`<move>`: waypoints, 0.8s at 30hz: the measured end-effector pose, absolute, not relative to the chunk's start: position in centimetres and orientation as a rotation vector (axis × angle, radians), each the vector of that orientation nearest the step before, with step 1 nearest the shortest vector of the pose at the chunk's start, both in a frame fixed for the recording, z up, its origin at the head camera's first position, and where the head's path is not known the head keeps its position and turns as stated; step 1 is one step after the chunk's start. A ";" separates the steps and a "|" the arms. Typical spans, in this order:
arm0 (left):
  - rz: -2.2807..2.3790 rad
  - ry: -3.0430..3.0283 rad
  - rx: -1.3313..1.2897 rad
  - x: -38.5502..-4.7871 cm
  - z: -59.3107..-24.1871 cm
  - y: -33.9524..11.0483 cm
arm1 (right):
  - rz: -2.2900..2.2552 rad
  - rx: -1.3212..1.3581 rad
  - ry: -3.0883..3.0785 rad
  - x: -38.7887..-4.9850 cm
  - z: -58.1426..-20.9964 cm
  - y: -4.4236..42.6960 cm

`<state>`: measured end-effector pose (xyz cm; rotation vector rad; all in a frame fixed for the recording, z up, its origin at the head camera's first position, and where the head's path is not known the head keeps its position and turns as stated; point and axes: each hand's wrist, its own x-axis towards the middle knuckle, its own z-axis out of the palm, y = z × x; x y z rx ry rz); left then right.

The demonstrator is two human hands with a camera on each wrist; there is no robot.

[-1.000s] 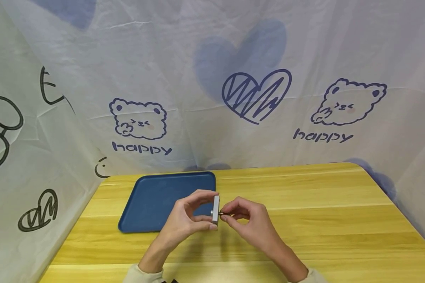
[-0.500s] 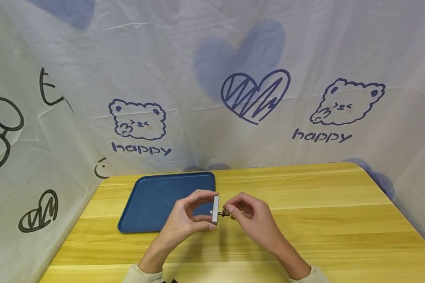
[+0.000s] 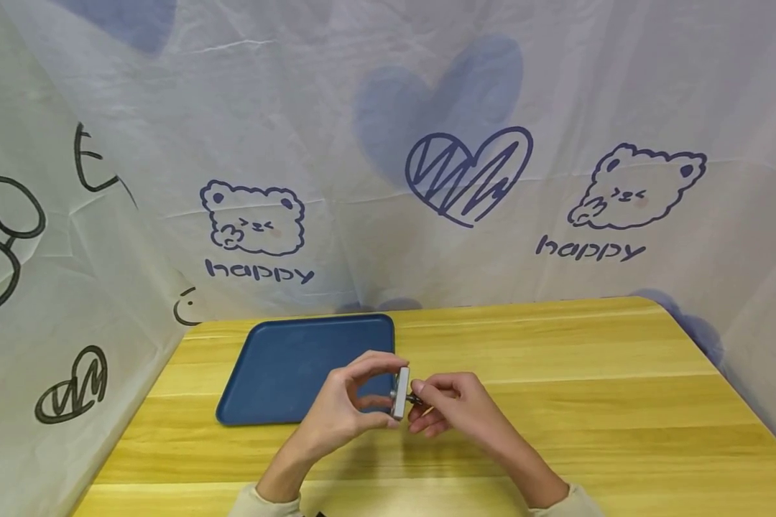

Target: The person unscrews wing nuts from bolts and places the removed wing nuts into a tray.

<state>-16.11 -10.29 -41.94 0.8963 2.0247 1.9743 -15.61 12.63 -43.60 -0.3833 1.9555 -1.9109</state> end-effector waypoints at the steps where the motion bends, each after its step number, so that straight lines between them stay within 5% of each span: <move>1: 1.971 2.025 0.891 -16.1 -41.9 -10.3 | -1.920 -0.373 1.934 -15.6 -43.6 12.6; 24: 2.059 1.979 0.840 -16.3 -41.8 -10.4 | -2.004 -0.670 2.238 -14.9 -43.0 11.9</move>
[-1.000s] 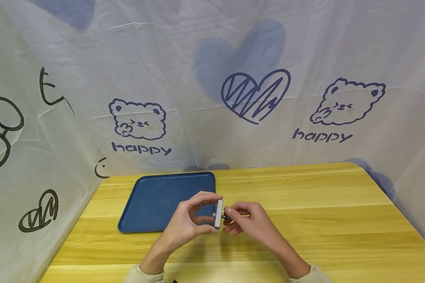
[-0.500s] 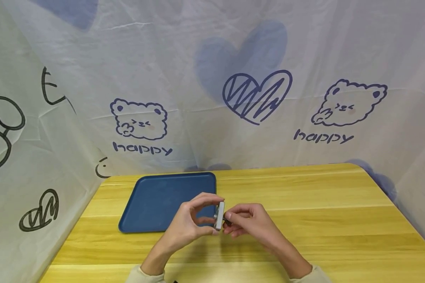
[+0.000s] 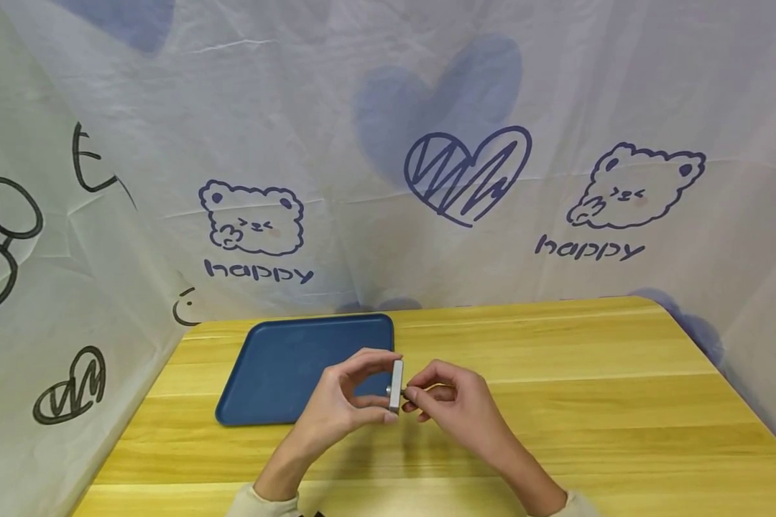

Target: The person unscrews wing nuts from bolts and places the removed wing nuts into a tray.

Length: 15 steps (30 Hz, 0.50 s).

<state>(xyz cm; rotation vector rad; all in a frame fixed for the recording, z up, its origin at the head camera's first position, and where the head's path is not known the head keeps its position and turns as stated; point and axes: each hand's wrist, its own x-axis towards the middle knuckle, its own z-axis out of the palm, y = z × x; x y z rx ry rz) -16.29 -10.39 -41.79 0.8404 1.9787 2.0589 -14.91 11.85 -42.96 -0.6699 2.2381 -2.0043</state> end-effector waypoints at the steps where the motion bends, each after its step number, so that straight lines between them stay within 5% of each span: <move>1: 2.067 1.973 0.842 -16.3 -41.8 -10.4 | -2.005 -0.683 2.258 -14.8 -42.9 11.8; 15: 2.116 1.935 0.781 -16.2 -41.5 -10.7 | -2.013 -0.925 2.529 -14.3 -43.2 11.1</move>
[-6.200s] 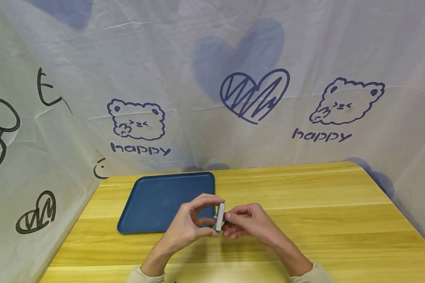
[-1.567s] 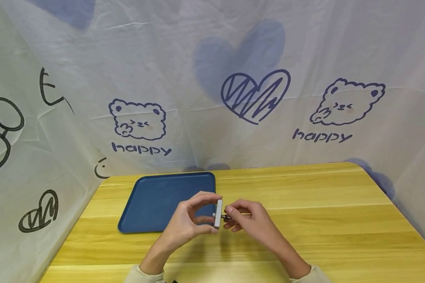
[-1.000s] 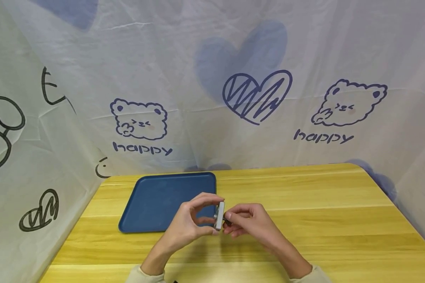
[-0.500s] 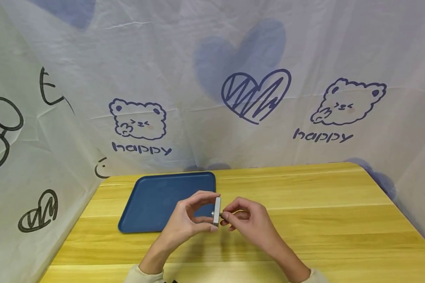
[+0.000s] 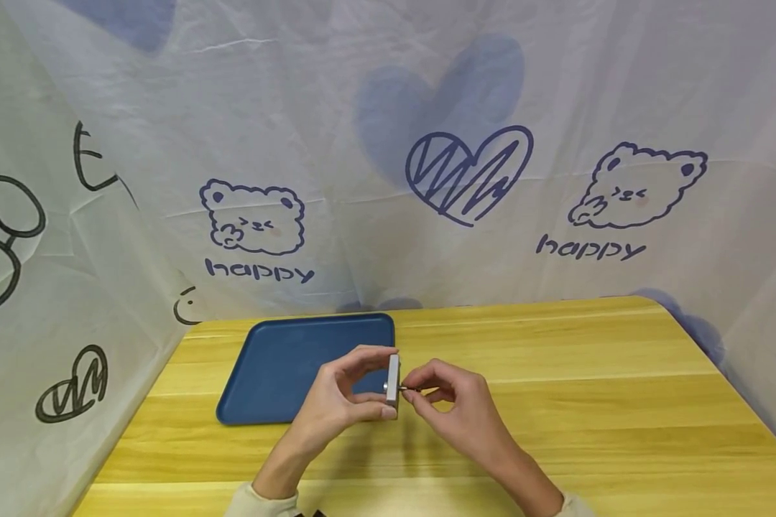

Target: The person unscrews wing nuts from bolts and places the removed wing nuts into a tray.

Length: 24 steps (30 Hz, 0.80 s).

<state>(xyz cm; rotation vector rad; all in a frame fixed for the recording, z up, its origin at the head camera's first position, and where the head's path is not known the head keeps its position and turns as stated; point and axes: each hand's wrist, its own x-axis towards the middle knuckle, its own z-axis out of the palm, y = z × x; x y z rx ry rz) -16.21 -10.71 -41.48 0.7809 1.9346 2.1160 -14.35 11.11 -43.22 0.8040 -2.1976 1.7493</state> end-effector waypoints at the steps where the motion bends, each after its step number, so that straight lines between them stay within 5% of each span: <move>1: 2.116 1.933 0.777 -16.2 -41.5 -10.7 | 1.731 0.809 -2.196 -14.3 -43.3 11.1; 15: 2.124 1.951 0.779 -16.4 -41.8 -10.5 | 1.707 0.812 -2.219 -14.6 -43.1 11.4; 24: 2.109 1.958 0.771 -16.4 -42.5 -10.1 | 2.028 0.459 -2.327 -15.0 -43.5 12.4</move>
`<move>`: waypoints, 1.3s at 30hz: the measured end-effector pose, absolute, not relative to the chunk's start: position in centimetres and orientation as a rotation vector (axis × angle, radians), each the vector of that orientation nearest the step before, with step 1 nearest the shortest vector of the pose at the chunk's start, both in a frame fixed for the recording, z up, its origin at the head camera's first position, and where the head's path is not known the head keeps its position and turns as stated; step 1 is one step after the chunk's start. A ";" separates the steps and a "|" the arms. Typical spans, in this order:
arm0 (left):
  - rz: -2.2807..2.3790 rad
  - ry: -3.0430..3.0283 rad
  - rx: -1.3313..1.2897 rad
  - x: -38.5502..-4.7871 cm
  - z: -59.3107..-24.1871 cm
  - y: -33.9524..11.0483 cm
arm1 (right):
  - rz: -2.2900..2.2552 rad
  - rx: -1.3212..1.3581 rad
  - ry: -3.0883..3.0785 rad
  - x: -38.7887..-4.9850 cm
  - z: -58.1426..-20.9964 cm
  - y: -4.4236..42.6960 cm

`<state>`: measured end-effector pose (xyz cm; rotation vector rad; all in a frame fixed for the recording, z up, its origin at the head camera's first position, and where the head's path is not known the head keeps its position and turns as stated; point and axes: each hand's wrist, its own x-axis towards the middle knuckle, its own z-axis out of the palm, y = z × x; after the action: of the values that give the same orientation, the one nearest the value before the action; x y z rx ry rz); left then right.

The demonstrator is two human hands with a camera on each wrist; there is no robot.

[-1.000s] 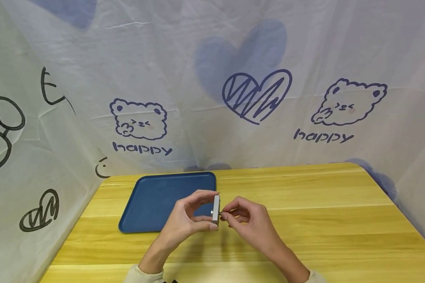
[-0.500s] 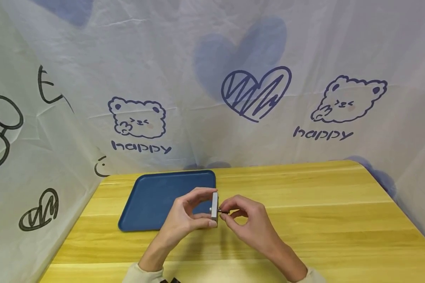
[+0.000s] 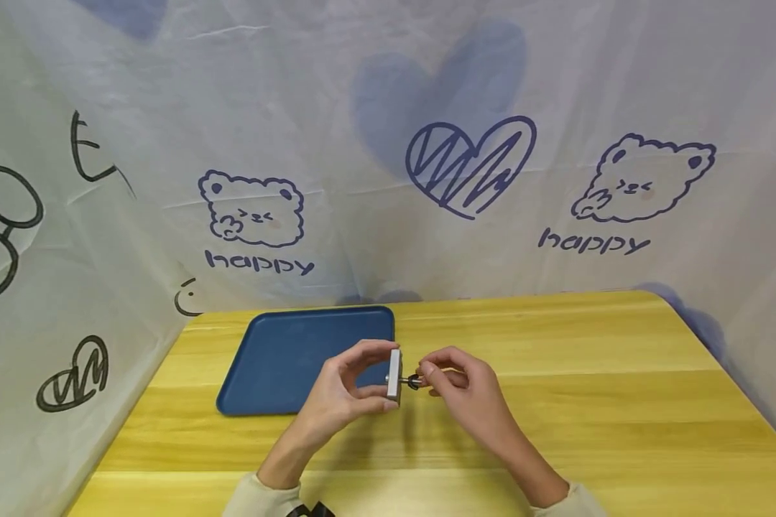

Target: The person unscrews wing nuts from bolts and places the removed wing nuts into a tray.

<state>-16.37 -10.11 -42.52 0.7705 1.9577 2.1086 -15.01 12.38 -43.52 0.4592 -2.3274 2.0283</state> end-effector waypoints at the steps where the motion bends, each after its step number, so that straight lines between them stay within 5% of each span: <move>1: 2.102 1.956 0.776 -16.4 -42.6 -10.1 | 2.084 0.425 -2.339 -15.0 -43.6 12.4; 20: 2.088 1.977 0.799 -16.4 -44.1 -8.8 | 2.592 0.250 -2.353 -15.6 -43.8 12.8; 39: 2.150 1.909 0.697 -15.7 -44.6 -9.1 | 2.031 0.471 -2.415 -14.2 -44.7 12.2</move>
<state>-15.71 -9.13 -44.62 0.6975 1.9089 2.1504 -14.25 12.18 -44.71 0.4713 -2.4149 2.0305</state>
